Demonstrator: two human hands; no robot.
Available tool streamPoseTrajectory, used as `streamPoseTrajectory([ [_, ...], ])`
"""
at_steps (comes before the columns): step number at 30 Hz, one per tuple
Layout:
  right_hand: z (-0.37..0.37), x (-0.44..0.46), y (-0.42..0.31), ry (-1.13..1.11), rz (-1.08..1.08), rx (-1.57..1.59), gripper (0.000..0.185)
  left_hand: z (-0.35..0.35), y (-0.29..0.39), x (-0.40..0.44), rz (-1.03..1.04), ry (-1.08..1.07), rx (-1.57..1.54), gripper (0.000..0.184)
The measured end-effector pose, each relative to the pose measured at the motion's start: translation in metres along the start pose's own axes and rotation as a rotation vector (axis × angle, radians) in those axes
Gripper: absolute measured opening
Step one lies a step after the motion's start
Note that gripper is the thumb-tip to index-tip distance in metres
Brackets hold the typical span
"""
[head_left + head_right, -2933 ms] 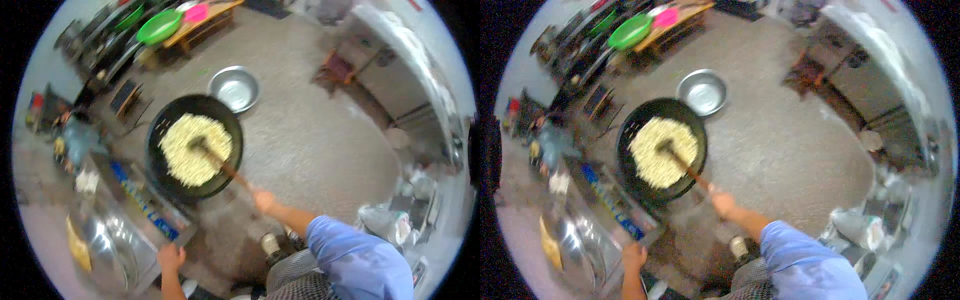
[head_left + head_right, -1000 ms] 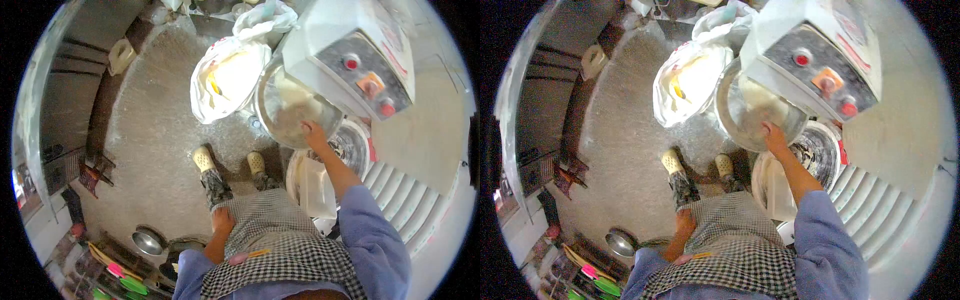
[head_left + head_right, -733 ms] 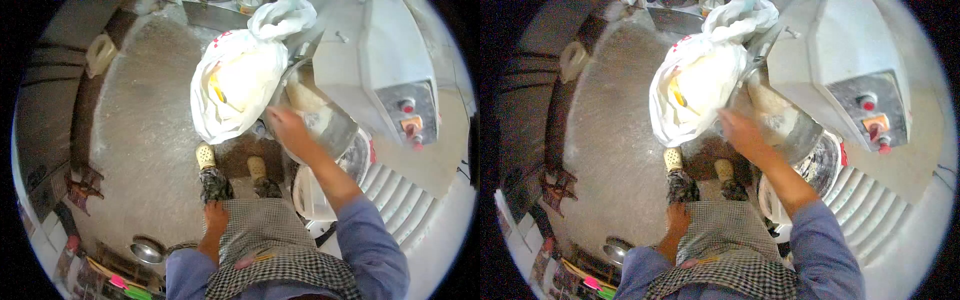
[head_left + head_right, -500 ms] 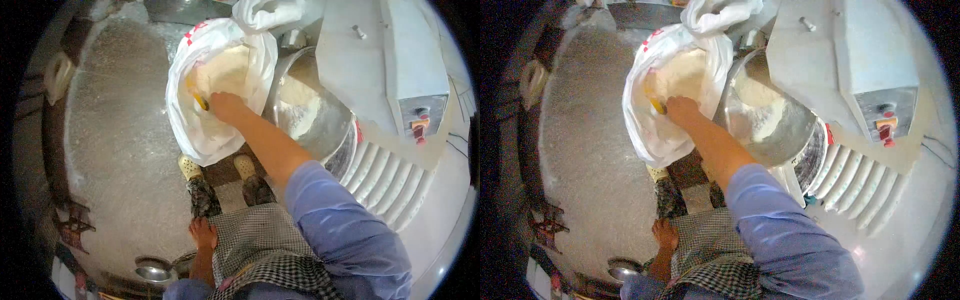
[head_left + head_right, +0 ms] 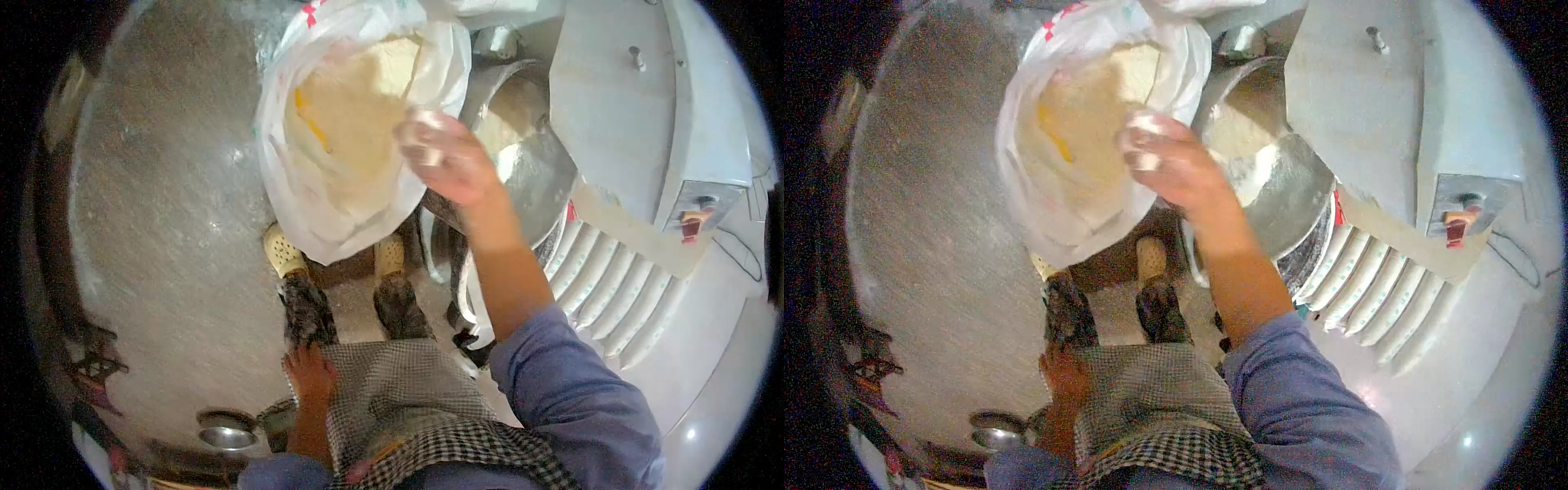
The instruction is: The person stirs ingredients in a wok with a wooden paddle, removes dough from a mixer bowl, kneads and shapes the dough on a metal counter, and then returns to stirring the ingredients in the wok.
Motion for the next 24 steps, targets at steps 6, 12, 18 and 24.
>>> streamPoseTrajectory([
  [6, -0.150, -0.100, 0.010, 0.219, -0.043, 0.276, 0.021, -0.012, 0.016, 0.006, -0.048, -0.079, -0.031, 0.052],
  [12, -0.367, -0.139, -0.048, 0.964, -0.252, 0.271, 0.023, -0.001, 0.026, 0.011, -0.046, -0.061, -0.037, 0.051],
  [18, -0.315, -0.116, -0.090, 1.192, -0.463, -0.293, 0.036, -0.012, 0.031, 0.012, -0.078, -0.101, -0.068, 0.048],
  [24, -0.173, -0.063, -0.026, 1.204, -0.741, -1.621, 0.040, -0.020, 0.023, 0.013, -0.088, -0.094, -0.112, 0.049],
])
Point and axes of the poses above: each hand's wrist, its own x-axis towards the middle knuckle, its own z-axis out of the palm, y = z × x, the point moved 2 cm from there along x, towards the middle knuckle, and after that the axes turned 15 degrees about z, right-handed, at the moved point
